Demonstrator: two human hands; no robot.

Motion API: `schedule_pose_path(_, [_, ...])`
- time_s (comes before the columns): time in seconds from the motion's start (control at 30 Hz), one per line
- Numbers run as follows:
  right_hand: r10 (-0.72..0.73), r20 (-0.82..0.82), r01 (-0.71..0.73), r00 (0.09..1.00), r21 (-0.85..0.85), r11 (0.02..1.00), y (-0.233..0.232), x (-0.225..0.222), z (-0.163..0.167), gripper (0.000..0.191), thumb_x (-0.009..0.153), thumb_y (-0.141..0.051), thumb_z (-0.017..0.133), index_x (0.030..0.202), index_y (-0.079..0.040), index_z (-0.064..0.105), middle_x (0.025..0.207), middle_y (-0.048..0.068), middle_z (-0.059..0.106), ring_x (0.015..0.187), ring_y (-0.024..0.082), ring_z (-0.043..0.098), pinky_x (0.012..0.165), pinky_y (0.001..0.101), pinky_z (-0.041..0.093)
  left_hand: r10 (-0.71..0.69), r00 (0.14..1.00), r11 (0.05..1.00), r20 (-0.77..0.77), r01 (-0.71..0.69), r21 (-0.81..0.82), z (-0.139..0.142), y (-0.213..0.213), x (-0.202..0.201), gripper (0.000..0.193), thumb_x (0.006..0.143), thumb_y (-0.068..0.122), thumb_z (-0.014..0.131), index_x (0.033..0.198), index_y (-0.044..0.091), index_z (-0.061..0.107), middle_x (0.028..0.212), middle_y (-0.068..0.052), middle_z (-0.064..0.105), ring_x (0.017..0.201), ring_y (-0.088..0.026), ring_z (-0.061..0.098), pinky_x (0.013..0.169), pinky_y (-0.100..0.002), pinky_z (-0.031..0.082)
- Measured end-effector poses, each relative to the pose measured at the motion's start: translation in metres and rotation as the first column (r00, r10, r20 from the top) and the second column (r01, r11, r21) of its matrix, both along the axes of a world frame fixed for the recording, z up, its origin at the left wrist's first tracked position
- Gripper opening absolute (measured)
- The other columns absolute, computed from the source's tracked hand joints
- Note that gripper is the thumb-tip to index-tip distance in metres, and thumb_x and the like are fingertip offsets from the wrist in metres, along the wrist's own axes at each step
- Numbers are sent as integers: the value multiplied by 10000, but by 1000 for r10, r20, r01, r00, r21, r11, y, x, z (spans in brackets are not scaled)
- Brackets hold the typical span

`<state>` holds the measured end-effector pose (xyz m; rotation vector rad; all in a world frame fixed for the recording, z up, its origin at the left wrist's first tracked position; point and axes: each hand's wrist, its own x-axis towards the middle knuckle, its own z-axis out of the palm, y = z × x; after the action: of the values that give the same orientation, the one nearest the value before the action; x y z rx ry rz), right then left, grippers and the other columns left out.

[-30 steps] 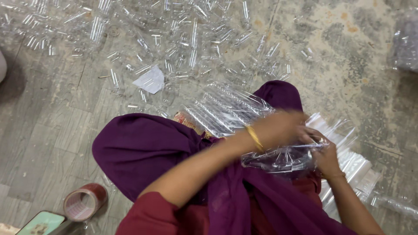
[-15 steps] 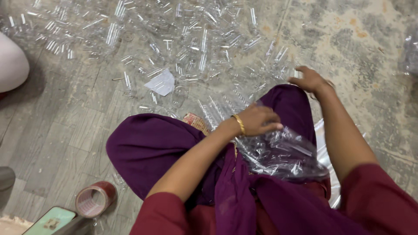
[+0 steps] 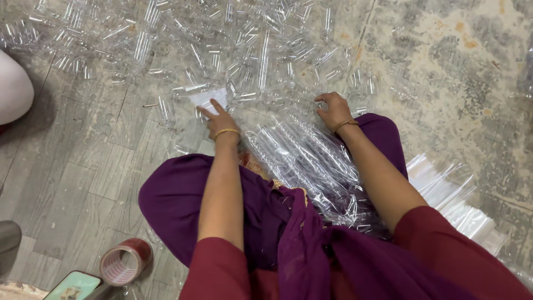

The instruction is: The person sits on the floor and packs clear plastic tubes into transparent plastic bags, gathering tubes from a pile on the floor and filling bags one at a time. They occasionally press the bags flat and set filled bags aside with other packed bags.

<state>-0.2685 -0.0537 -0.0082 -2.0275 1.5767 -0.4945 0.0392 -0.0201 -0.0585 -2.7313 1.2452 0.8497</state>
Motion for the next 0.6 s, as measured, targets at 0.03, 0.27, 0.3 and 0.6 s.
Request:
schedule_pose_path(0.03, [-10,-2,10,1000,-20,1000,0,-1,0,344,804,-80,758,1147,-91,736,1200,196,657,1140,388,626,1006,465,505,-68,998,997,13,69,-28,-1,0,-6,1082,852,139,762,1641,234,28,1658,-251,-164,1214,-396,596,920,-574,536])
schedule_pose_path(0.27, [-132,181,163,975,-168,972,3,-2,-9,376,833,54,674,1200,-29,670,1192,175,665,1078,307,690,879,372,604,-100,981,958,-166,50,-281,39,-2,-7,948,768,194,793,1572,333,311,1659,-220,27,1127,-445,635,962,-509,534])
schedule_pose_path(0.3, [-149,199,189,969,-199,962,3,-4,-11,398,836,69,669,1223,-20,653,1182,170,666,1078,293,697,879,361,607,-150,978,916,-147,82,-392,47,-4,-8,925,780,239,795,1578,300,332,1623,-239,133,1118,-460,624,961,-513,525])
schedule_pose_path(0.6, [-201,-75,164,977,-340,926,6,1,-4,381,753,65,669,1112,-62,699,1037,101,735,1042,315,667,923,532,436,-463,830,799,-312,239,-551,77,50,-3,797,886,315,630,1577,55,330,1271,-264,636,1094,-414,665,985,-500,518])
